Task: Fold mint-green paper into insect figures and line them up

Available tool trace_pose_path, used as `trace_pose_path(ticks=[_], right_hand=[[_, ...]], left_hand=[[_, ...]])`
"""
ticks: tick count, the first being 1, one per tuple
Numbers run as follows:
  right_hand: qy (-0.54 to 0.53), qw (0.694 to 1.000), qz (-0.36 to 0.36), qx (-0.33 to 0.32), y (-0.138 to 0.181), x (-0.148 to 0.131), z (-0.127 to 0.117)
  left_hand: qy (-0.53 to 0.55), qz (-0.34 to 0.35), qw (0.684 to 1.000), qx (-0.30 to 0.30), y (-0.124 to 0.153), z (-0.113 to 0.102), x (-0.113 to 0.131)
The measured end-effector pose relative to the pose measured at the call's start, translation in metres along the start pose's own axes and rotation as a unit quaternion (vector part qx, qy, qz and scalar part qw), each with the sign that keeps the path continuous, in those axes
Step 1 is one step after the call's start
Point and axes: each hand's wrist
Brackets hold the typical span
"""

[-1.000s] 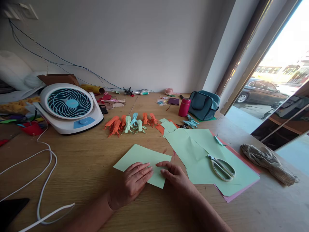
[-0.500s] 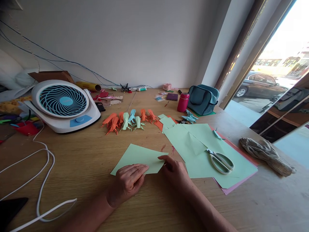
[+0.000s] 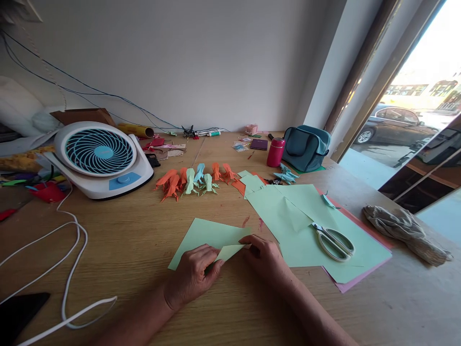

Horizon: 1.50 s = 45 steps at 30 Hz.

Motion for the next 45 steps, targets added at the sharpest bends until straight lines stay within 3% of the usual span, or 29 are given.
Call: trace_pose_path(ticks=[6,14,19,26,31,38,45], right_hand=[[-0.023,0.999,0.030,-0.026,-0.002,0.003,-0.002],[-0.038,0.999,0.021,-0.029,-0.002,-0.002,-0.006],[-0.045,0.999,0.012,-0.009,-0.002,-0.001,-0.007],[-0.084,0.996,-0.005,-0.012,-0.005,0.003,-0.008],[-0.107,0.994,-0.011,-0.024,-0.006,0.003,-0.013],[-0.158,0.987,-0.014,-0.023,-0.007,0.011,-0.013],[-0.092,0.995,-0.004,-0.031,-0.009,0.011,-0.013]], left_hand=[[0.060,-0.002,0.998,0.011,-0.001,0.000,0.000],[0.134,-0.185,0.972,-0.046,-0.006,-0.005,0.001],[0.177,-0.244,0.949,-0.092,-0.018,-0.012,0.011],[0.108,-0.215,0.955,-0.172,-0.048,-0.023,0.011],[0.121,-0.210,0.944,-0.224,-0.069,-0.031,0.005],[0.176,-0.237,0.910,-0.292,-0.071,-0.033,-0.015],[0.182,-0.255,0.901,-0.299,-0.069,-0.032,-0.034]])
Point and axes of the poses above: each hand's wrist, its own y-axis away from the middle knuckle, its own z-axis out of the palm, x = y × z, and after that the axes turned 5 degrees about y, right-handed
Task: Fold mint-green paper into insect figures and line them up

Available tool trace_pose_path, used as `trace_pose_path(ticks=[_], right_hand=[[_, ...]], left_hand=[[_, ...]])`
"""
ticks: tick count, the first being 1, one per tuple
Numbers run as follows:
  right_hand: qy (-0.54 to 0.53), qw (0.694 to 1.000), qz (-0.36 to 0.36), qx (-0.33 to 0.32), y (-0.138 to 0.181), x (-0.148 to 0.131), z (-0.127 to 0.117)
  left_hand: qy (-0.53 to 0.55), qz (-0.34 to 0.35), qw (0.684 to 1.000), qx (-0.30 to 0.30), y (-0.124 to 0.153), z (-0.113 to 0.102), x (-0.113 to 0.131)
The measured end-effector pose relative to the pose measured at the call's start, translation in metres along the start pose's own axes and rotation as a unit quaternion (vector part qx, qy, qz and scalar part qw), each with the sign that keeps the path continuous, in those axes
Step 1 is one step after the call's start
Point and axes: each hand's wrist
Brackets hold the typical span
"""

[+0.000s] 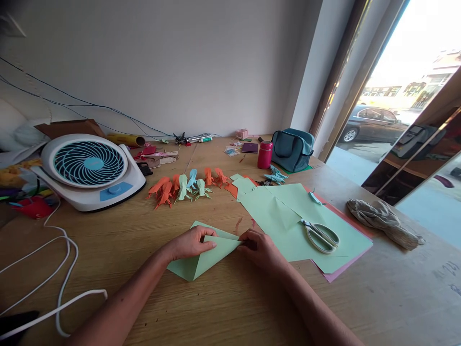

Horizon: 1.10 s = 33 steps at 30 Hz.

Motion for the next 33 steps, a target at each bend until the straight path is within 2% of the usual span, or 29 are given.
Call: trace_pose_path(ticks=[7,11,14,18,25,33], right_hand=[[0.000,0.999,-0.030,-0.014,0.002,-0.007,0.001],[-0.039,0.998,-0.034,-0.040,0.005,-0.010,0.003],[-0.027,0.998,-0.044,-0.044,0.006,-0.011,0.003],[0.025,0.995,-0.087,-0.030,0.008,-0.013,0.003],[0.037,0.988,-0.143,-0.040,0.010,-0.013,0.004],[0.039,0.977,-0.207,-0.041,0.012,-0.017,0.008]], left_hand=[[-0.018,0.013,1.000,0.012,0.007,0.000,0.009],[-0.075,0.009,0.997,-0.033,0.018,-0.004,0.023],[-0.143,-0.014,0.988,-0.051,0.025,-0.006,0.035],[-0.184,-0.027,0.982,-0.029,0.031,-0.003,0.046],[-0.232,-0.003,0.973,-0.001,0.040,0.001,0.057],[-0.256,0.029,0.966,-0.023,0.043,0.006,0.062]])
Point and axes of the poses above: each hand's wrist, its own y-axis away from the middle knuckle, its own z-axis out of the palm, x = y × z, and after that the axes turned 5 degrees about y, right-handed
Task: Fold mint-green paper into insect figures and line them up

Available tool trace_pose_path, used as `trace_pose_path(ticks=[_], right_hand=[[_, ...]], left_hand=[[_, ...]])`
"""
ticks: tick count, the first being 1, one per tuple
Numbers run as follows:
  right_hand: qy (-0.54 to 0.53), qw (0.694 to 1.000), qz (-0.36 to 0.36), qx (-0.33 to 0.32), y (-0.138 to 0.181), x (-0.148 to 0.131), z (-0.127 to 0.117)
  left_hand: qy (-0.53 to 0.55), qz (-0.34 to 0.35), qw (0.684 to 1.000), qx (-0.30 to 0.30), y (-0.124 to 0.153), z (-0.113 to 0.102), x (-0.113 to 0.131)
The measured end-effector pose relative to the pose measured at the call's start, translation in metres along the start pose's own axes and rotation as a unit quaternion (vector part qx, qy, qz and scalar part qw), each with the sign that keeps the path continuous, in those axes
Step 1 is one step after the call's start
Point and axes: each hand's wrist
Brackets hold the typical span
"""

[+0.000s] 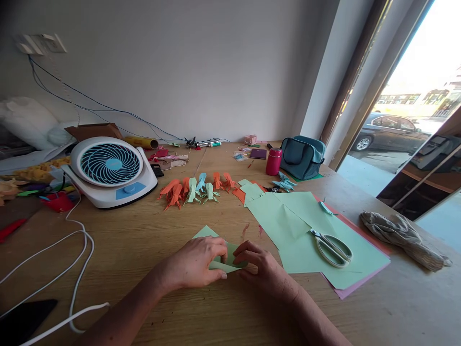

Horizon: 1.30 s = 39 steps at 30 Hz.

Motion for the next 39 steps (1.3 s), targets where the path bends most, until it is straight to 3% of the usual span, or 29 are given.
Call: trace_pose_path(ticks=[6,14,21,27,33,39], right_hand=[[0.016,0.999,-0.019,0.021,0.001,-0.004,0.000],[0.012,0.999,-0.032,0.003,0.002,-0.015,-0.004],[-0.021,0.997,-0.070,0.002,0.003,-0.023,-0.008],[-0.013,0.998,-0.046,0.034,0.004,-0.022,-0.009],[0.008,0.994,-0.007,0.107,0.001,-0.020,-0.013],[-0.040,0.996,0.026,0.078,0.000,-0.014,-0.014]], left_hand=[[-0.011,0.035,0.999,-0.010,0.003,0.002,-0.002],[0.070,0.029,0.996,-0.043,0.001,-0.003,-0.006],[0.086,0.079,0.991,-0.069,0.001,-0.002,-0.020],[0.083,0.081,0.993,-0.008,0.001,-0.006,-0.011],[0.055,0.083,0.994,0.039,0.001,-0.011,-0.005],[0.054,0.088,0.993,0.054,0.000,-0.010,-0.005]])
Point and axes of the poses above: each hand's wrist, its own y-axis away from the middle knuckle, its own z-axis out of the palm, x = y × z, and after that the axes turned 5 degrees about y, right-handed
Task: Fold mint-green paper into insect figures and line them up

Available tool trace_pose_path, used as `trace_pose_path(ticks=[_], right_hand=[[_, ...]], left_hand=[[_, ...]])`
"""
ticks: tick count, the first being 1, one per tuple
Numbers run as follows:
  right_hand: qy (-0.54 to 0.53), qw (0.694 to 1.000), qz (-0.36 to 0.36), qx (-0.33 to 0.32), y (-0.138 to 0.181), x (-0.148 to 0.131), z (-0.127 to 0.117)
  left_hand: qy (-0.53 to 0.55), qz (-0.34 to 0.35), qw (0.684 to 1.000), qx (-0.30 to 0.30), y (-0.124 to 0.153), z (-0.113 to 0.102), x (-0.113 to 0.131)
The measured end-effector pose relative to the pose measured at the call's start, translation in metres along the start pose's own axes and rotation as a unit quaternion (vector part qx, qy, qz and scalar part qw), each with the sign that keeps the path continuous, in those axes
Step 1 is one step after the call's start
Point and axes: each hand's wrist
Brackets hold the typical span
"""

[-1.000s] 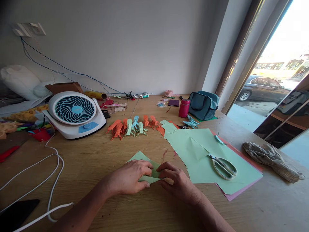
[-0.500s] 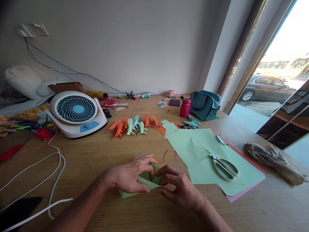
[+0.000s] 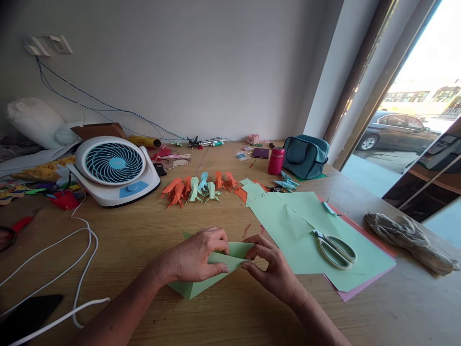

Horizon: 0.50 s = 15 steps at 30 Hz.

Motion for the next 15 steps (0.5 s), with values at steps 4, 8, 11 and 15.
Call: trace_pose_path(ticks=[4,8,11,15], right_hand=[[-0.009,0.999,0.035,-0.004,0.0015,0.0033,0.0007],[-0.029,0.998,0.056,0.005,0.0020,0.0054,0.0001],[-0.044,0.997,0.066,0.018,0.0019,0.0075,-0.0006],[-0.056,0.996,0.072,0.022,0.0016,0.0086,-0.0004]], left_hand=[[0.008,0.016,1.000,0.005,-0.0007,0.0010,0.0004],[0.014,0.023,1.000,0.012,-0.0011,0.0019,0.0013],[0.020,0.016,1.000,0.016,-0.0016,0.0034,0.0019],[0.027,0.001,0.999,0.027,-0.0030,0.0058,0.0023]])
Point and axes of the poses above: each hand's wrist, its own y-axis away from the middle knuckle, its own z-axis out of the palm, x = y × z, and after that the axes turned 5 degrees about y, right-handed
